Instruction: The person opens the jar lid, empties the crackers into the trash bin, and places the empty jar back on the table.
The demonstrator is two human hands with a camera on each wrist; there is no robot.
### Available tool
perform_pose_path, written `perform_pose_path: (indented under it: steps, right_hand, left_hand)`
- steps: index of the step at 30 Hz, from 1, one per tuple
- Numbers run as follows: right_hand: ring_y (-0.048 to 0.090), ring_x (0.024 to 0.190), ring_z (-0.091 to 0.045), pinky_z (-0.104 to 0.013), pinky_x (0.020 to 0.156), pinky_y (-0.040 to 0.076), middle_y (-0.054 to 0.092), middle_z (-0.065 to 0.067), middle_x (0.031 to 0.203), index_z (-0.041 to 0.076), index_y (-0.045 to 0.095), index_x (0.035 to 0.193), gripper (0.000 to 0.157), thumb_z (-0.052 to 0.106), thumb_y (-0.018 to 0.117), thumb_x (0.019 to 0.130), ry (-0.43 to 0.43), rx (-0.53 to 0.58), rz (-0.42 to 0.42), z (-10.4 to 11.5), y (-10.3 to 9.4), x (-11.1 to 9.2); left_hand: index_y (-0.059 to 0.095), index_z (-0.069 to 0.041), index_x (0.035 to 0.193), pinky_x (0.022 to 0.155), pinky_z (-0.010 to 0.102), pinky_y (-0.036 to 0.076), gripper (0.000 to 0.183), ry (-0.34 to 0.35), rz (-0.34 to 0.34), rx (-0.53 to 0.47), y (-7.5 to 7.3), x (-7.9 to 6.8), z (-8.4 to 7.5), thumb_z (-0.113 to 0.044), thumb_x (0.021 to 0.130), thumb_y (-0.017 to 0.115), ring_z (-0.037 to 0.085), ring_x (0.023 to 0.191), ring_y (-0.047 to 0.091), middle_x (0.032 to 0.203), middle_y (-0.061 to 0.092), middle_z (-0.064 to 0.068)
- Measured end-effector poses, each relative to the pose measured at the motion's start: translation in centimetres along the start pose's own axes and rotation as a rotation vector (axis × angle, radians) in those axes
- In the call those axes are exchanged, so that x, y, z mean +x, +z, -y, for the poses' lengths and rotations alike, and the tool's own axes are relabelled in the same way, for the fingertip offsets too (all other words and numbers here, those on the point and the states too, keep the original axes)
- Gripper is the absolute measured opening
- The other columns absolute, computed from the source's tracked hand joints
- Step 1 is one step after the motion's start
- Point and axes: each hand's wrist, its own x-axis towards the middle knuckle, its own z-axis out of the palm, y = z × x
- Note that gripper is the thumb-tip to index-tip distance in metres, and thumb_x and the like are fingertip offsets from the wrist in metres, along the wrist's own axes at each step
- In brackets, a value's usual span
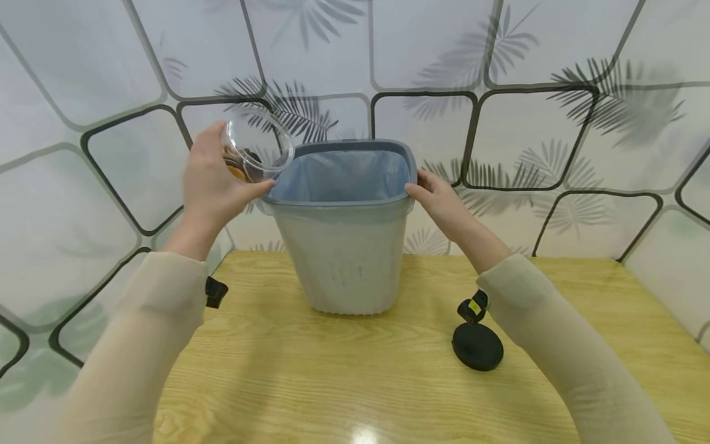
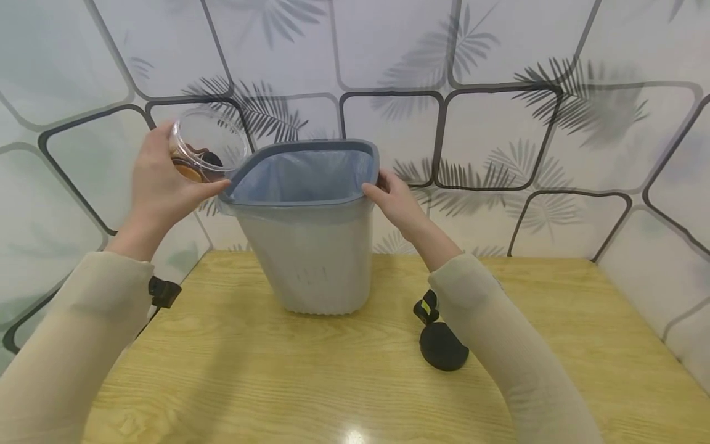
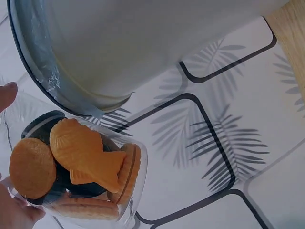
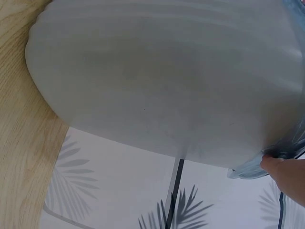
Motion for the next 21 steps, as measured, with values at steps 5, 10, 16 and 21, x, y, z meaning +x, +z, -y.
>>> perform_pose_path:
  steps: [5,10,16,21]
  right_hand:
    - [0.019,0.113,-0.015,-0.032,0.091,0.016,0.016,-0.012,0.127,0.004,0.008,0.127,0.060,0.025,0.042,0.082,0.007,0.000,-0.001,0.0,0.0,0.0]
    - [0.019,0.113,-0.015,-0.031,0.091,0.017,0.016,-0.012,0.127,0.004,0.007,0.127,0.061,0.026,0.042,0.082,0.013,0.007,-0.007,0.1,0.0,0.0]
    - [0.018,0.114,-0.017,-0.031,0.091,0.016,0.017,-0.011,0.127,0.003,0.007,0.127,0.057,0.021,0.040,0.083,0.004,0.031,-0.003,0.1,0.0,0.0]
    - [0.017,0.114,-0.018,-0.032,0.092,0.015,0.016,-0.012,0.127,0.002,0.006,0.126,0.059,0.022,0.041,0.083,-0.009,0.061,0.006,0.0,0.0,0.0]
  left_hand:
    - [0.024,-0.011,0.121,0.079,0.041,0.031,0.088,0.065,0.006,0.076,0.5,0.7,-0.9,-0.036,0.050,0.071,0.021,0.107,0.029,0.118,0.032,0.007]
    - [0.029,-0.008,0.117,0.077,0.041,0.032,0.085,0.211,-0.028,0.147,1.5,1.2,-1.7,-0.032,0.048,0.073,0.025,0.103,0.033,0.113,0.037,0.010]
    - [0.031,-0.002,0.116,0.090,0.029,0.017,0.086,0.364,0.004,0.226,2.6,1.6,-2.3,-0.028,0.047,0.074,0.026,0.104,0.031,0.112,0.037,0.013]
    - [0.033,-0.001,0.116,0.092,0.029,0.013,0.084,0.446,0.037,0.295,3.3,1.7,-2.6,-0.024,0.047,0.074,0.027,0.106,0.029,0.113,0.037,0.014]
